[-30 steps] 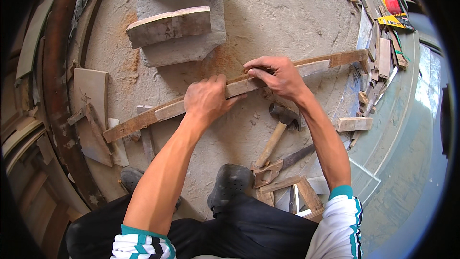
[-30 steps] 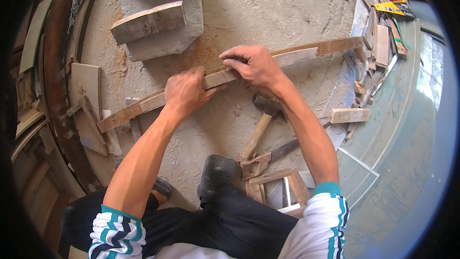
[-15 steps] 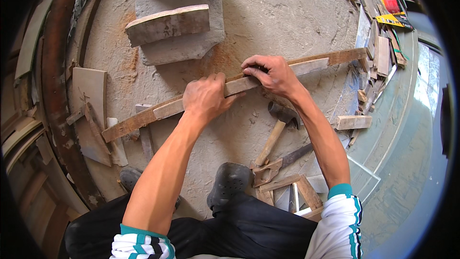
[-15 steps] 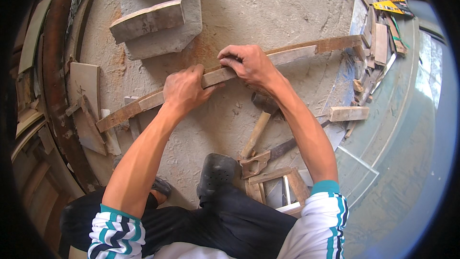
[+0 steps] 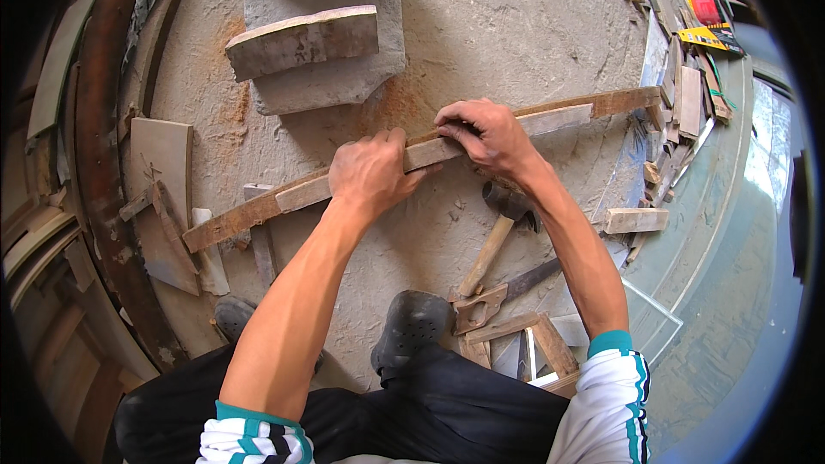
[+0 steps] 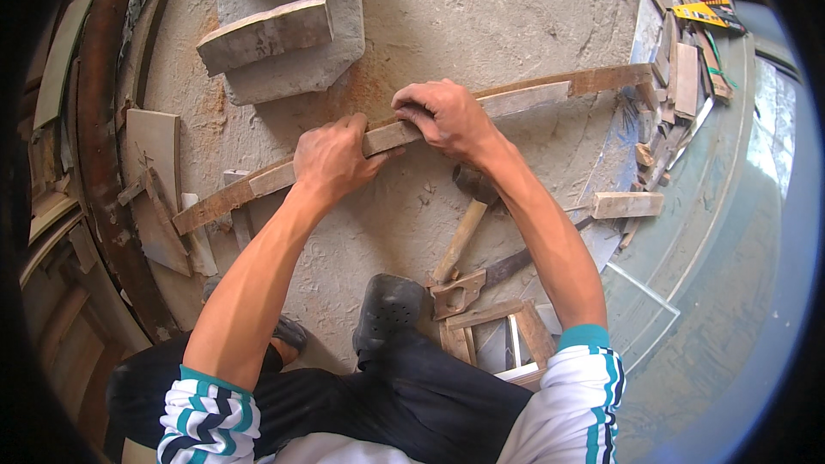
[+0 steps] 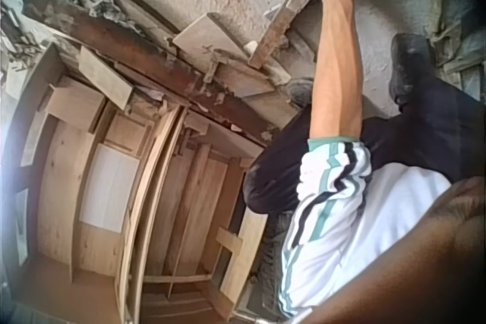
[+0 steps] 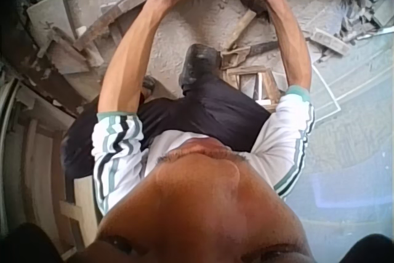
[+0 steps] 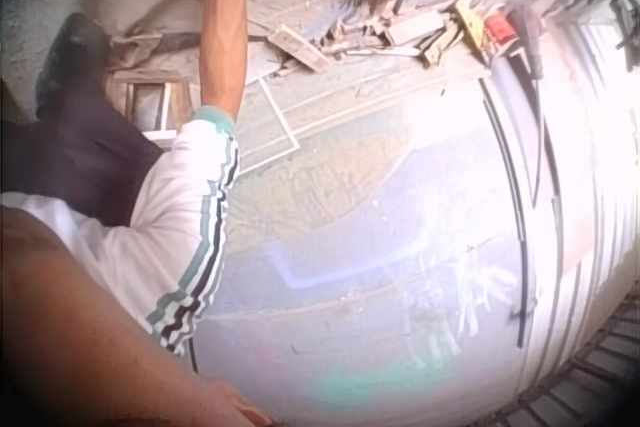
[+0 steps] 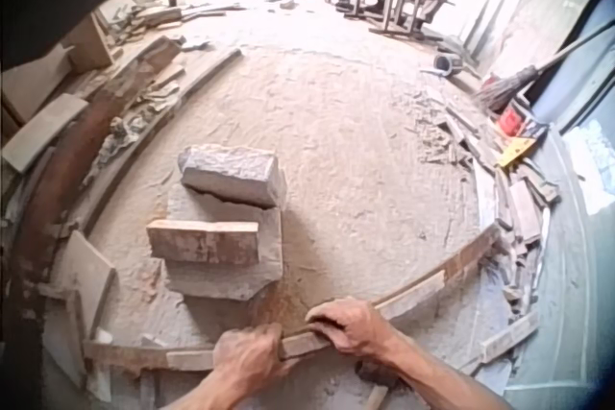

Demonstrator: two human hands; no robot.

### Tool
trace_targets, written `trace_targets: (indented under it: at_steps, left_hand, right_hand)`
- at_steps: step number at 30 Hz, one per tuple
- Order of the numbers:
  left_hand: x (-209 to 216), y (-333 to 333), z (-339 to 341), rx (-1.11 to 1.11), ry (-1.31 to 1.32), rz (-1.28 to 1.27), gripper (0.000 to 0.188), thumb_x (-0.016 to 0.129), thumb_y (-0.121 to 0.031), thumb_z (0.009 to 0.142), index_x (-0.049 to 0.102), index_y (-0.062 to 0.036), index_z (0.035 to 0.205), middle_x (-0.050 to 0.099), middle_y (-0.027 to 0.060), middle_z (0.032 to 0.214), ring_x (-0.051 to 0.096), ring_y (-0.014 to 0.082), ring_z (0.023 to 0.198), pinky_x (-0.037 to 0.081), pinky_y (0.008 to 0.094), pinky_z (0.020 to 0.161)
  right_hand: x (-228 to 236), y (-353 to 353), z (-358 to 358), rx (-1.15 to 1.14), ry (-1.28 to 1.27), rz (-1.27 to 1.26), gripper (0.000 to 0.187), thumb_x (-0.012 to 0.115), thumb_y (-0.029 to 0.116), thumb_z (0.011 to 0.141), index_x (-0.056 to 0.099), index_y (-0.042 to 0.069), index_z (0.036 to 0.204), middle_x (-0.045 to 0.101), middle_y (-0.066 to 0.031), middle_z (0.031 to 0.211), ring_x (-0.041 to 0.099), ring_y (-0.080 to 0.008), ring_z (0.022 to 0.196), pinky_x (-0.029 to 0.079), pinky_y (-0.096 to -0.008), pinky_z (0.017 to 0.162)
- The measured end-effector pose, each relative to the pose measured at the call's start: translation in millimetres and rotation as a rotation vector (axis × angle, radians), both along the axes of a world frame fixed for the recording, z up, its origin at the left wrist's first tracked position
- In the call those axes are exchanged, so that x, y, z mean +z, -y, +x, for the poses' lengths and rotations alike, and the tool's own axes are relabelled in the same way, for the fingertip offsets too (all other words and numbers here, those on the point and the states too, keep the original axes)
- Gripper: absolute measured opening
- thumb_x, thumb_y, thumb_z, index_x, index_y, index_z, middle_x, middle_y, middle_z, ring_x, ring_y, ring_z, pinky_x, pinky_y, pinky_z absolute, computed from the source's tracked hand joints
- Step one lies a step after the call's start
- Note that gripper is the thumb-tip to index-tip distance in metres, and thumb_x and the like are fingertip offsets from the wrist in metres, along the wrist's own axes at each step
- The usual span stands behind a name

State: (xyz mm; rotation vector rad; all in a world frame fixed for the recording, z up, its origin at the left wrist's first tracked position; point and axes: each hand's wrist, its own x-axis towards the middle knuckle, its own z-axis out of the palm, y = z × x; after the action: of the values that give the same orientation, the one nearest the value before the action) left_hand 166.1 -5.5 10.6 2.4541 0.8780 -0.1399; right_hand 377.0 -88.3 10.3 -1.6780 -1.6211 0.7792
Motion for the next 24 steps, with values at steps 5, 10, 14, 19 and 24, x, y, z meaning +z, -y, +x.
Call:
trace_targets:
  at_steps: [5, 10, 14, 19, 24]
  left_hand:
    - [8, -2, 3, -0.033, -0.067, -0.04, 0.054, 0.082, -0.054, 0.081, 0.066, -0.0035, 0.092, 0.074, 0.0171, 0.085, 0.075, 0.0349, 0.078, 0.059, 0.0444, 0.067]
    - [11, -2, 2, -0.008, -0.044, -0.024, 0.055, 0.081, -0.056, 0.081, 0.066, -0.0041, 0.09, 0.074, 0.0171, 0.084, 0.075, 0.0357, 0.078, 0.059, 0.0451, 0.069]
    - [5, 3, 3, 0.013, 0.003, 0.003, 0.056, 0.08, -0.059, 0.08, 0.065, -0.0044, 0.084, 0.073, 0.0177, 0.08, 0.073, 0.0376, 0.076, 0.057, 0.0477, 0.068]
    - [6, 2, 2, 0.02, -0.035, -0.013, 0.062, 0.075, -0.066, 0.082, 0.067, -0.0043, 0.084, 0.073, 0.0179, 0.081, 0.073, 0.0374, 0.077, 0.056, 0.0473, 0.068]
    - [10, 4, 0, 0.014, -0.001, 0.038, 0.065, 0.073, -0.068, 0.083, 0.067, -0.0041, 0.085, 0.074, 0.0179, 0.081, 0.073, 0.0378, 0.079, 0.056, 0.0473, 0.071]
  right_hand:
    - [-6, 2, -8, -0.049, 0.076, 0.043, 0.009, 0.073, 0.01, 0.089, 0.071, 0.007, 0.097, 0.074, -0.009, 0.087, 0.071, -0.0297, 0.083, 0.053, -0.0403, 0.077]
    - [-9, 0, -17, -0.103, 0.129, 0.074, 0.007, 0.072, 0.009, 0.091, 0.071, 0.006, 0.098, 0.074, -0.0093, 0.087, 0.071, -0.0284, 0.08, 0.053, -0.0372, 0.076]
    - [-18, -7, -18, -0.238, 0.07, 0.052, 0.008, 0.071, 0.012, 0.092, 0.073, 0.006, 0.098, 0.075, -0.0111, 0.083, 0.072, -0.0297, 0.071, 0.054, -0.0376, 0.063]
    - [2, -4, -13, -0.414, -0.222, -0.065, 0.012, 0.072, 0.013, 0.095, 0.075, 0.005, 0.103, 0.077, -0.0113, 0.085, 0.071, -0.0193, 0.071, 0.055, -0.0329, 0.066]
    - [4, 15, -11, -0.372, 0.093, 0.295, 0.013, 0.073, 0.011, 0.091, 0.076, 0.006, 0.103, 0.077, -0.0132, 0.092, 0.073, -0.027, 0.083, 0.056, -0.0375, 0.077]
